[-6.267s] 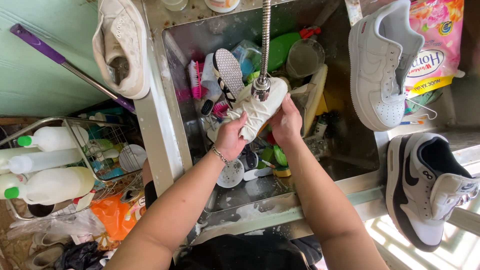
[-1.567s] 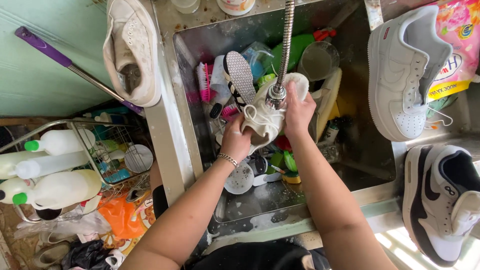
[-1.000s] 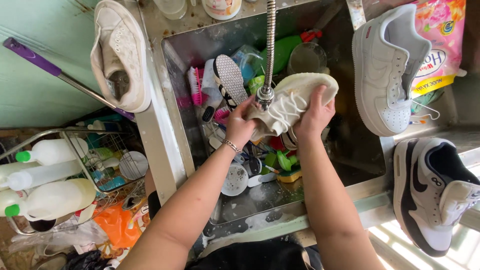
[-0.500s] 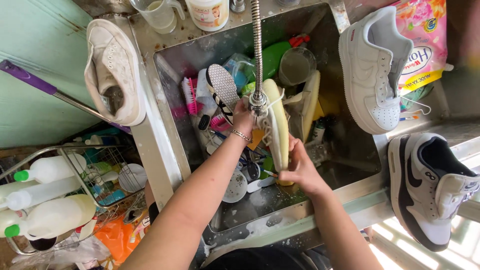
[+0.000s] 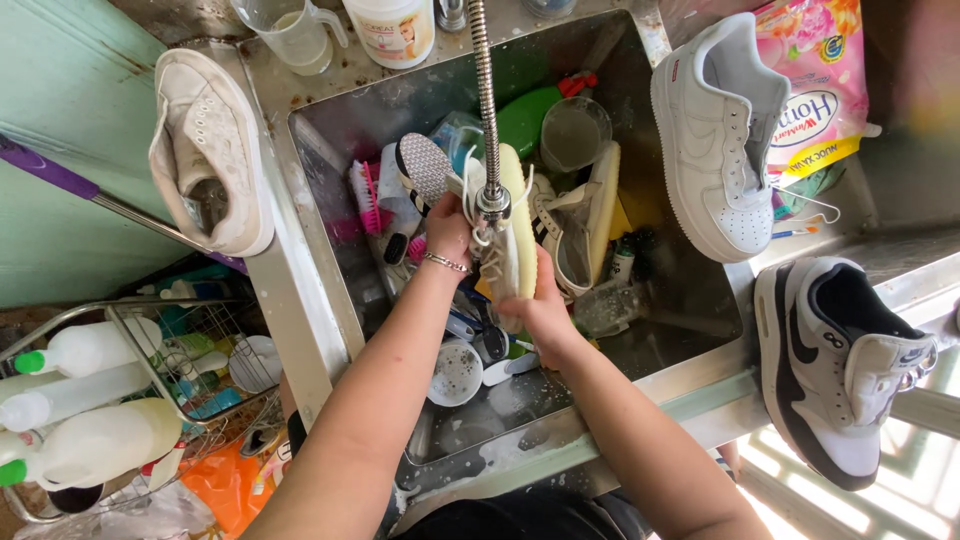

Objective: Cleaning a white sneaker in a sink using a brush and soap

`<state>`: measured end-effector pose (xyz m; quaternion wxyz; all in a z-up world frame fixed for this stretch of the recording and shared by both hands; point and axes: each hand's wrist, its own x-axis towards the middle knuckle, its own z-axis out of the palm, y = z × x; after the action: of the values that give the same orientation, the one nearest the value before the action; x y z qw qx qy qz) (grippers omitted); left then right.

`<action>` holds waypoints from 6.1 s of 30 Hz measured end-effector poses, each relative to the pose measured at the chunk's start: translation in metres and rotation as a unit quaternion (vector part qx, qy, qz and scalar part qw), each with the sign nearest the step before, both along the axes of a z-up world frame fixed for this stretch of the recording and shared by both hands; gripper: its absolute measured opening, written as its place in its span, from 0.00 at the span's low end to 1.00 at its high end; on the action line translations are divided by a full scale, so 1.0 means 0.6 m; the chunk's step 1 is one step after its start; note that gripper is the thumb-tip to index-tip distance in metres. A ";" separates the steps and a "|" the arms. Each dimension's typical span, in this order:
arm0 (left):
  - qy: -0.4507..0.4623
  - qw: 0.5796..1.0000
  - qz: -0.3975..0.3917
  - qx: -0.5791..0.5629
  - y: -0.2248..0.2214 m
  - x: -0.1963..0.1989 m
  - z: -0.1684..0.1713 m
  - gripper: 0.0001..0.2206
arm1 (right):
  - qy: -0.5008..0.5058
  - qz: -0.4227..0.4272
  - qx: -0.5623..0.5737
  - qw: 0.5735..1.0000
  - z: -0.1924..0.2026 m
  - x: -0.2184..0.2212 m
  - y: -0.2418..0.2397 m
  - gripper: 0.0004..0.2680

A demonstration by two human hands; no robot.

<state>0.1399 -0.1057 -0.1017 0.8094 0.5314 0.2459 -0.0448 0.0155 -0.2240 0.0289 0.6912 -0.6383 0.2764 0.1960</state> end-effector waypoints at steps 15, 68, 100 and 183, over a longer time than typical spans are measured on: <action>0.038 0.960 -0.035 -0.274 0.070 0.055 -0.064 0.49 | 0.042 -0.189 0.141 0.971 -0.169 0.064 -0.042 0.25; -0.017 0.963 -0.134 0.233 0.098 -0.043 -0.025 0.24 | -0.088 -0.184 0.073 0.976 -0.212 0.096 -0.088 0.24; -0.151 0.971 -0.184 0.024 0.105 -0.129 -0.052 0.26 | -0.187 -0.112 -0.187 0.958 -0.336 0.177 -0.169 0.32; -0.033 0.553 -0.454 0.698 -0.433 -0.134 -0.105 0.32 | 0.002 -0.604 0.335 0.723 -0.789 -0.604 -0.619 0.21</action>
<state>0.0595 -0.3653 -0.1648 0.0646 0.9718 -0.1007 -0.2033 -0.3469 -0.5955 -0.4444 0.8315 -0.0619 0.5211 -0.1822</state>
